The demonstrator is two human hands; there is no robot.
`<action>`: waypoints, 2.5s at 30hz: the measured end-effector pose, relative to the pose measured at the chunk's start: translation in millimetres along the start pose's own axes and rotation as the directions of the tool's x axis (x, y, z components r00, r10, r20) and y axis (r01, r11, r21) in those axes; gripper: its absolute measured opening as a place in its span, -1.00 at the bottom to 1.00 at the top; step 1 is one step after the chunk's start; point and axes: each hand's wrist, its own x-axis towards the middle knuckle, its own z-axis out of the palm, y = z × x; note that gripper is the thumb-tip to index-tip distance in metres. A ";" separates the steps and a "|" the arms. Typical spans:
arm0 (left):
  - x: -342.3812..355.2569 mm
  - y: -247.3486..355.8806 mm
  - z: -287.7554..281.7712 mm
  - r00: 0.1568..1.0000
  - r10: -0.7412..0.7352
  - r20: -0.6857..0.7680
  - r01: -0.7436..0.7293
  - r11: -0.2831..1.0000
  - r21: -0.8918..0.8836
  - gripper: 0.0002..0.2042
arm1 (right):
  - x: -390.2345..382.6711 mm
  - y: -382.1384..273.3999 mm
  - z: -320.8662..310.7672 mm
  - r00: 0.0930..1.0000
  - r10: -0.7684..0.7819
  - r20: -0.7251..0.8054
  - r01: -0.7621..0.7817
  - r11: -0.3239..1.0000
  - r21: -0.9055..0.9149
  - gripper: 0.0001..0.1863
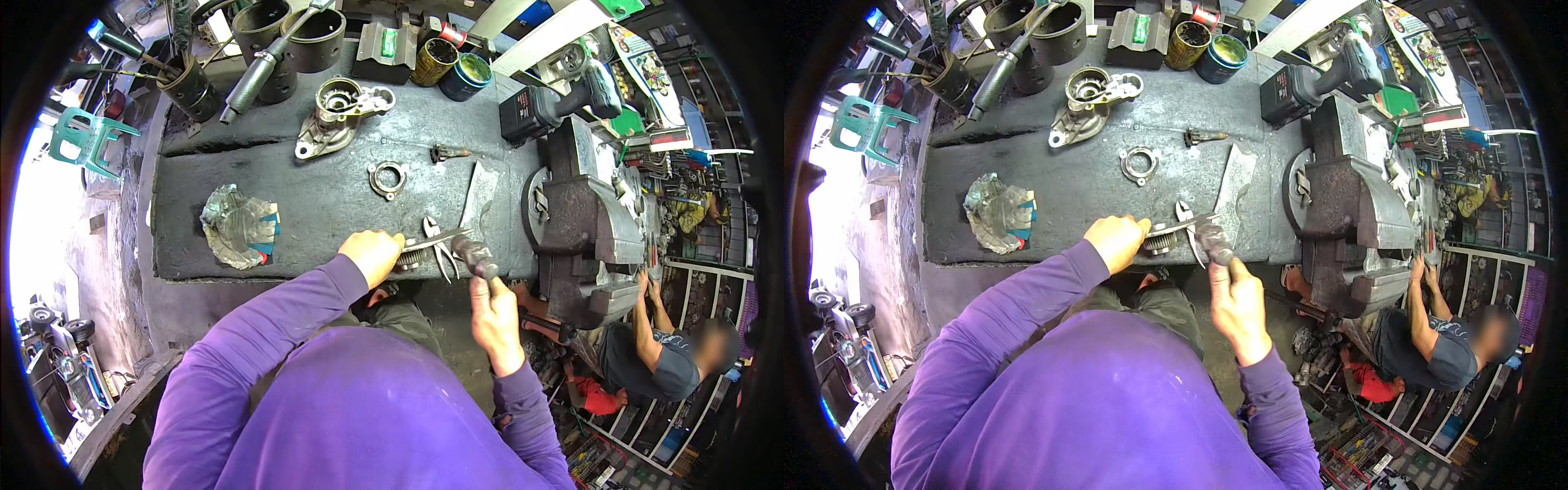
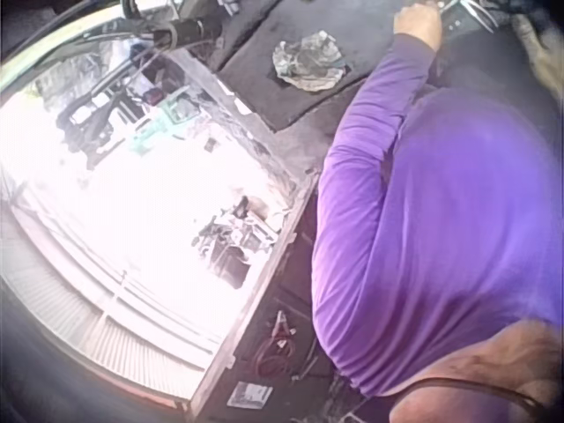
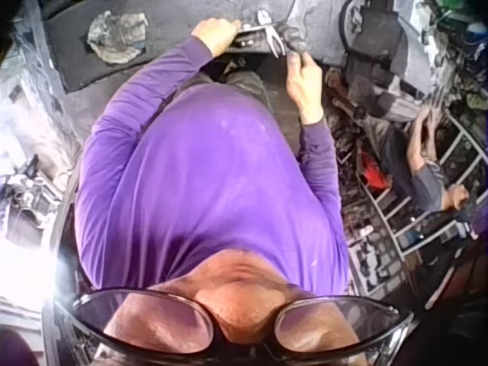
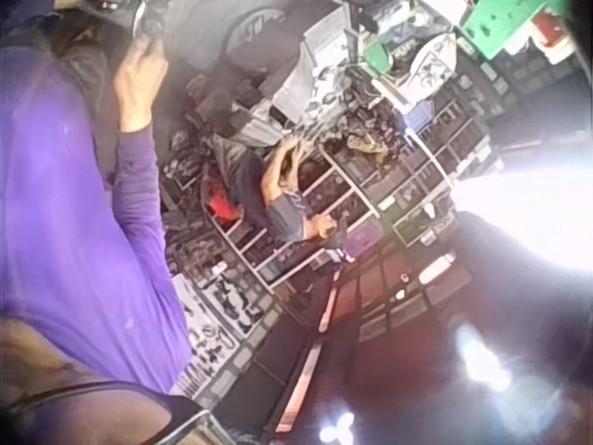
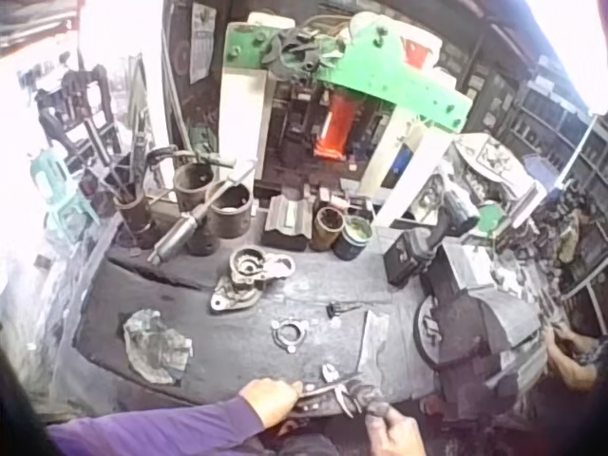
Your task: The person uses pliers to remove a retaining ring from a cylindrical gear, then hammers the gear with a metal block to adjust or seat it. They repeatedly inspect the gear and use a hammer and block to tap it into place on the workbench.
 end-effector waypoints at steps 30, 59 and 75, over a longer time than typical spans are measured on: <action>5.4 17.6 -3.5 0.992 -0.118 0.035 0.119 0.992 -0.027 -0.77 | 37.7 14.9 15.6 0.905 -0.009 0.425 0.120 0.965 -0.234 -0.54; -11.7 18.5 19.2 0.957 -0.277 -0.089 0.259 0.951 -0.167 -0.77 | 79.2 44.6 87.5 0.928 -0.039 0.370 0.065 0.996 -0.057 -0.01; -32.4 -13.6 28.9 0.963 -0.268 -0.002 0.039 0.146 -0.989 -0.54 | 68.0 22.9 47.1 0.924 -0.112 0.365 -0.106 0.843 0.527 -0.28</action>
